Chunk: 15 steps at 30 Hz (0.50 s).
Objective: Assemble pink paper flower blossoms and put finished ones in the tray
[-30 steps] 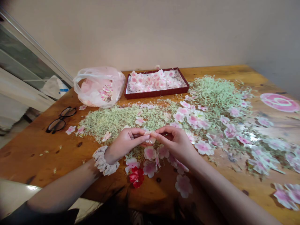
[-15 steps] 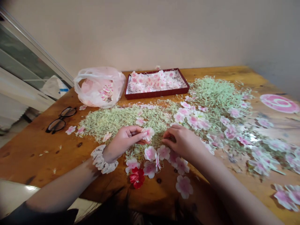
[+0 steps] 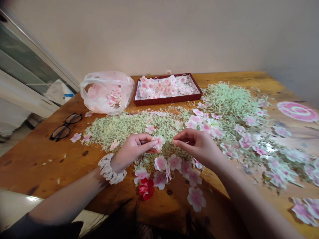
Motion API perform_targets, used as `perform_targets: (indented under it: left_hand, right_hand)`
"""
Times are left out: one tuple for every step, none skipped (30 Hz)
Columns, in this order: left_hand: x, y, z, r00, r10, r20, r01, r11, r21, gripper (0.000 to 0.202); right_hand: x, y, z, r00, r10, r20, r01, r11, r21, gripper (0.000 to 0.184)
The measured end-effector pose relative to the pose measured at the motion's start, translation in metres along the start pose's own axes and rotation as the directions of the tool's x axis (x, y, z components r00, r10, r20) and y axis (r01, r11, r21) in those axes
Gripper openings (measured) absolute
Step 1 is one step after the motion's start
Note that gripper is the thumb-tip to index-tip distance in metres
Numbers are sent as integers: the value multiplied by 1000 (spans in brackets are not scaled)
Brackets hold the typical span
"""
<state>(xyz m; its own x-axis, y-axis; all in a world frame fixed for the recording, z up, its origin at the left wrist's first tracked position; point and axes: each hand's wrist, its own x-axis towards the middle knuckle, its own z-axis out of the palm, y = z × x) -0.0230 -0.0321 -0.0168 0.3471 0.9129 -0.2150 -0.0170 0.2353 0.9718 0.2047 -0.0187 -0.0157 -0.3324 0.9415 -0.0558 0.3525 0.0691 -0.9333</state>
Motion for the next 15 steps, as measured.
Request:
perform_targets:
  left_hand:
    - [0, 0, 0, 1000, 2, -5, -2, 1000, 14, 23]
    - [-1, 1, 1, 1000, 6, -9, -5, 999, 32, 24]
    - [-1, 1, 1, 1000, 10, -12, -9, 999, 51, 25]
    - [-2, 2, 2, 1000, 15, -17, -14, 997, 74, 26]
    - [-2, 2, 3, 1000, 22, -21, -20, 995, 97, 27]
    - [-2, 2, 3, 999, 28, -25, -24, 993, 116, 27]
    - [-2, 2, 3, 999, 30, -29, -26, 991, 129, 27]
    - [-2, 1, 3, 999, 32, -32, -27, 990, 138, 27]
    - [-2, 1, 4, 999, 33, -34, -27, 989, 143, 27]
    - [-2, 2, 4, 999, 33, -34, -27, 989, 144, 27]
    - [-2, 2, 4, 999, 31, -35, -25, 989, 143, 26]
    - [-1, 2, 4, 999, 30, -37, -24, 990, 142, 26]
    - [-1, 2, 4, 999, 29, -40, -24, 990, 141, 25]
    - [-1, 2, 4, 999, 28, -44, -21, 990, 140, 25]
    - [-1, 2, 4, 999, 25, -47, -18, 990, 138, 24]
  right_hand:
    - [0, 0, 1, 1000, -2, -5, 2, 1000, 27, 23]
    - [0, 0, 1, 1000, -3, -9, 3, 999, 42, 23]
    - [0, -1, 2, 1000, -2, -12, 3, 999, 44, 24]
    - [-1, -2, 2, 1000, 0, -15, 1, 1000, 30, 25]
    - [-1, -4, 3, 1000, 2, -18, -2, 1000, 4, 26]
    - [-1, -6, 3, 1000, 2, -22, -2, 1000, -26, 26]
    - [-1, -7, 4, 1000, -2, -27, 0, 999, -54, 26]
    - [-1, -8, 4, 1000, -6, -31, 4, 997, -72, 26]
    - [-1, -9, 4, 999, -8, -34, 6, 997, -76, 26]
    - [-1, -10, 5, 999, -5, -36, 2, 998, -69, 27]
    - [-1, -9, 5, 999, 4, -38, -6, 998, -56, 27]
    - [-1, -9, 6, 999, 14, -44, -16, 999, -33, 27]
    - [-1, -8, 6, 998, 23, -52, -23, 1000, 0, 27]
    - [-1, -7, 7, 998, 28, -61, -25, 999, 41, 28]
    - [-1, -6, 7, 997, 24, -73, -18, 996, 85, 30]
